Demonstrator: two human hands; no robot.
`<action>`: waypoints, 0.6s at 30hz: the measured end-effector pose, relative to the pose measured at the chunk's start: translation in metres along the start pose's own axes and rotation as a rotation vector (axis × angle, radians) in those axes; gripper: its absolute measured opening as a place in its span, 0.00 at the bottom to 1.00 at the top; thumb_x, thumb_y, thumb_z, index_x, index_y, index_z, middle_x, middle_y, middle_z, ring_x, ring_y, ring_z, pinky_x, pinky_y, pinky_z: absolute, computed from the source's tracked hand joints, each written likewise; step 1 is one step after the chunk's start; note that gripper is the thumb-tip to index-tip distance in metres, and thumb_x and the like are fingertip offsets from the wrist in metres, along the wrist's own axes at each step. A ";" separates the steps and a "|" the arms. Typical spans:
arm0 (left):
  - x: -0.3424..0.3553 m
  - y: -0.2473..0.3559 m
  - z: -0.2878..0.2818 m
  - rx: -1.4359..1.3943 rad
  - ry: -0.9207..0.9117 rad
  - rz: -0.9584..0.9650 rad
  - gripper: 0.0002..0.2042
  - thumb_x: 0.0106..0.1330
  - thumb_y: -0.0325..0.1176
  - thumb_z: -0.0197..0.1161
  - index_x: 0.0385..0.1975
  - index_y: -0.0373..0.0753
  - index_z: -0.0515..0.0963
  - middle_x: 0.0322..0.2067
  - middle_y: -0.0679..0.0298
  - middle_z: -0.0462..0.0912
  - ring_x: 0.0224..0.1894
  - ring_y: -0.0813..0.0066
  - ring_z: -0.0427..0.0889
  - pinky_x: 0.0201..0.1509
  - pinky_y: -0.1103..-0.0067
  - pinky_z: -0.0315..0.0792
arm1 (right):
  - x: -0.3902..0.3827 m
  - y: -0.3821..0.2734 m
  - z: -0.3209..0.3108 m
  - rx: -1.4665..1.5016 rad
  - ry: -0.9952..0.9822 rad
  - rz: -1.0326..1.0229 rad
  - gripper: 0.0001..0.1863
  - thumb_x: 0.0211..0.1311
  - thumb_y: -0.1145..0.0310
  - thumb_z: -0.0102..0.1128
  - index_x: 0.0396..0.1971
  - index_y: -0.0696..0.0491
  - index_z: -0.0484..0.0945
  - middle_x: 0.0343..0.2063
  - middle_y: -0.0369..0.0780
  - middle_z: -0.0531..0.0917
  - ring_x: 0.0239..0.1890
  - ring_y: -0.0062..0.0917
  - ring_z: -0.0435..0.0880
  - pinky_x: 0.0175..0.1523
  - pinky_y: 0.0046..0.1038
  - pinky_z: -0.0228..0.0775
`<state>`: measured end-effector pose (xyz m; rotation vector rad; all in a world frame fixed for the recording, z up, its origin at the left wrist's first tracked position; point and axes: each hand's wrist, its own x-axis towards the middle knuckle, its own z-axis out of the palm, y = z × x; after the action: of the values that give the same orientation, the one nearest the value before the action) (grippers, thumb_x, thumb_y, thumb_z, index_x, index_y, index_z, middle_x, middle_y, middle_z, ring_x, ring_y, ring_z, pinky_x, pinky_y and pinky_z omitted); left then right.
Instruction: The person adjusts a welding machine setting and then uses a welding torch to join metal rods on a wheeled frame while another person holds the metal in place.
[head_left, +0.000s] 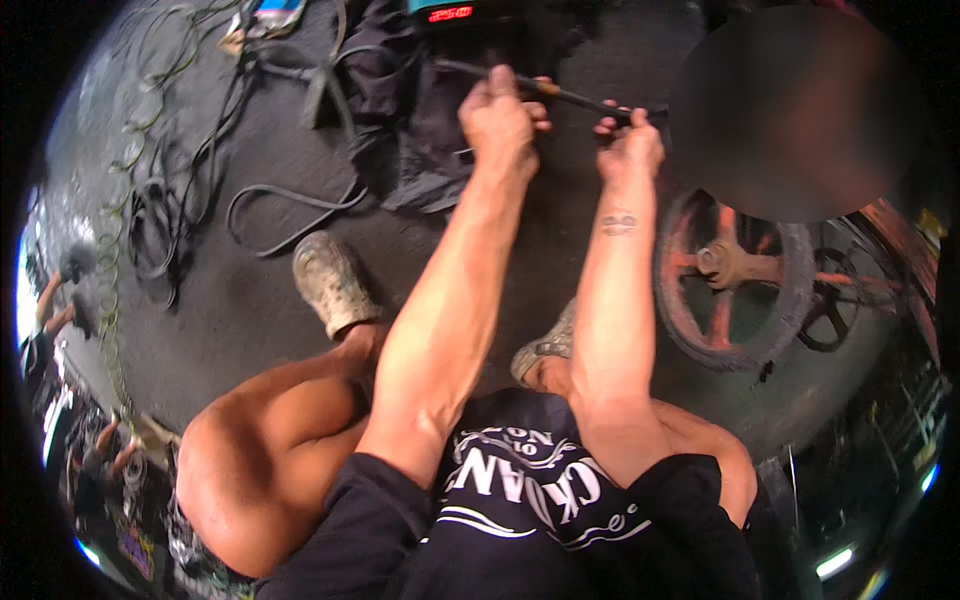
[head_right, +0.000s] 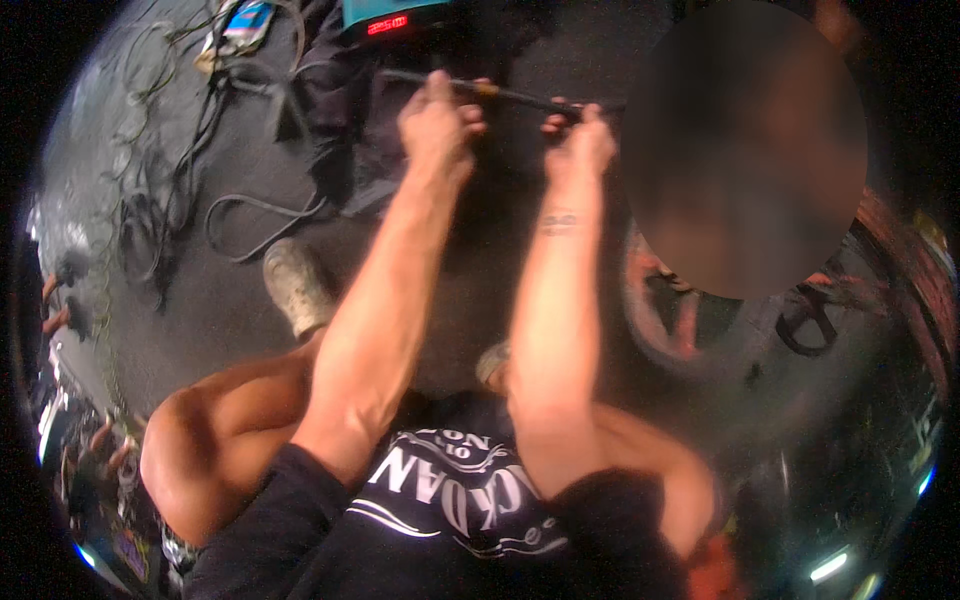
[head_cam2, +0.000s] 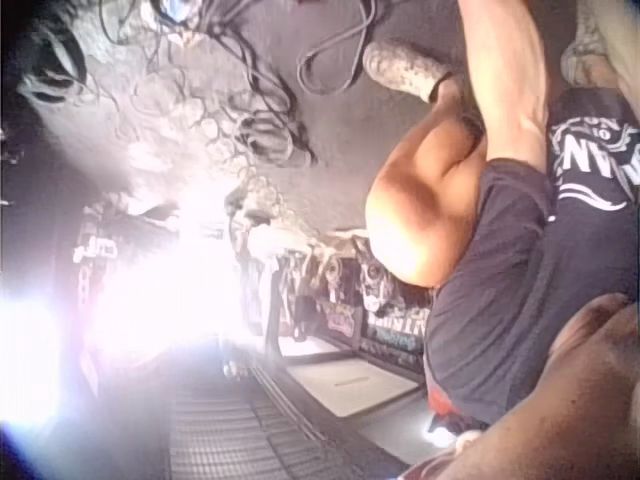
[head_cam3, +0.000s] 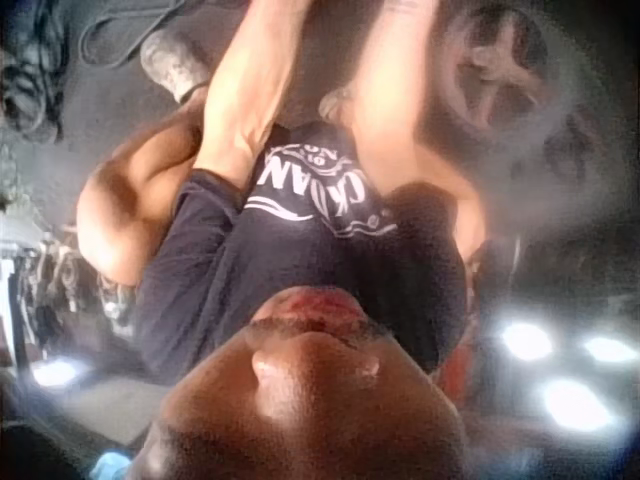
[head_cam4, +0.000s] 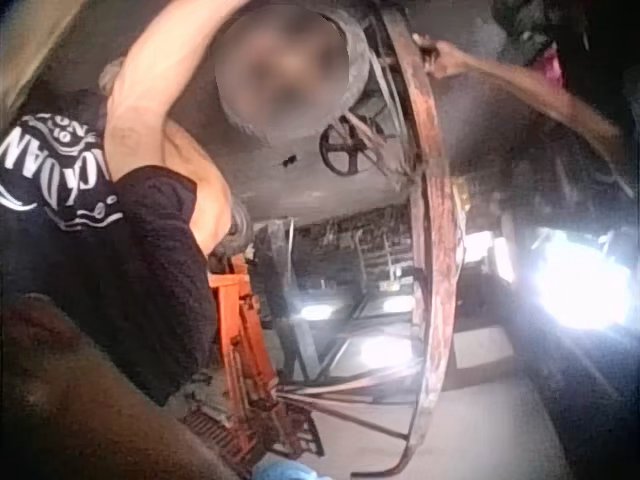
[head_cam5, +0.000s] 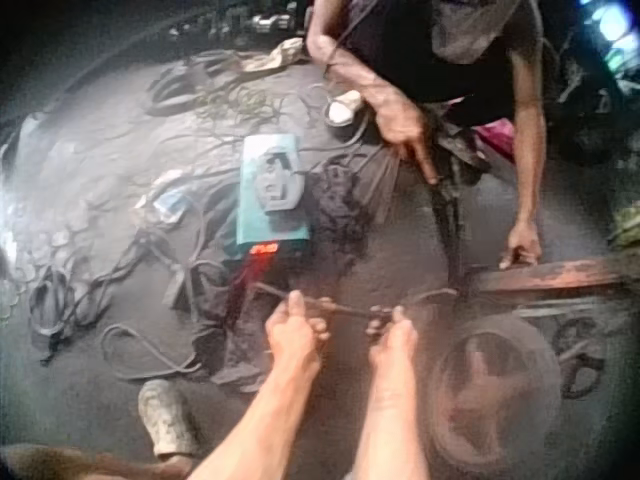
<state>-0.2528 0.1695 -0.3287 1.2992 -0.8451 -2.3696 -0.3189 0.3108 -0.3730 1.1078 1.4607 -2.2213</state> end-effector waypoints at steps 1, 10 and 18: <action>0.000 0.000 0.000 0.032 0.003 -0.002 0.14 0.78 0.40 0.51 0.36 0.35 0.71 0.29 0.54 0.85 0.15 0.79 0.73 0.15 0.81 0.70 | 0.002 0.000 -0.002 0.004 -0.019 0.001 0.14 0.78 0.62 0.41 0.37 0.56 0.70 0.36 0.52 0.82 0.23 0.30 0.75 0.28 0.31 0.70; 0.004 0.003 -0.001 0.025 -0.053 -0.023 0.12 0.79 0.40 0.49 0.41 0.36 0.66 0.35 0.48 0.85 0.17 0.79 0.70 0.18 0.83 0.67 | -0.010 -0.001 0.007 0.127 -0.014 0.051 0.14 0.79 0.58 0.40 0.39 0.52 0.69 0.30 0.47 0.84 0.18 0.27 0.75 0.22 0.30 0.71; 0.002 0.004 0.000 0.043 -0.047 -0.003 0.13 0.79 0.41 0.49 0.42 0.35 0.67 0.35 0.49 0.85 0.17 0.80 0.71 0.18 0.83 0.68 | -0.018 0.001 0.015 0.167 0.029 0.038 0.16 0.79 0.59 0.43 0.35 0.55 0.70 0.31 0.49 0.83 0.19 0.26 0.74 0.24 0.28 0.68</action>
<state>-0.2541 0.1654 -0.3272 1.2663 -0.9138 -2.4054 -0.3132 0.2939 -0.3579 1.2119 1.2722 -2.3453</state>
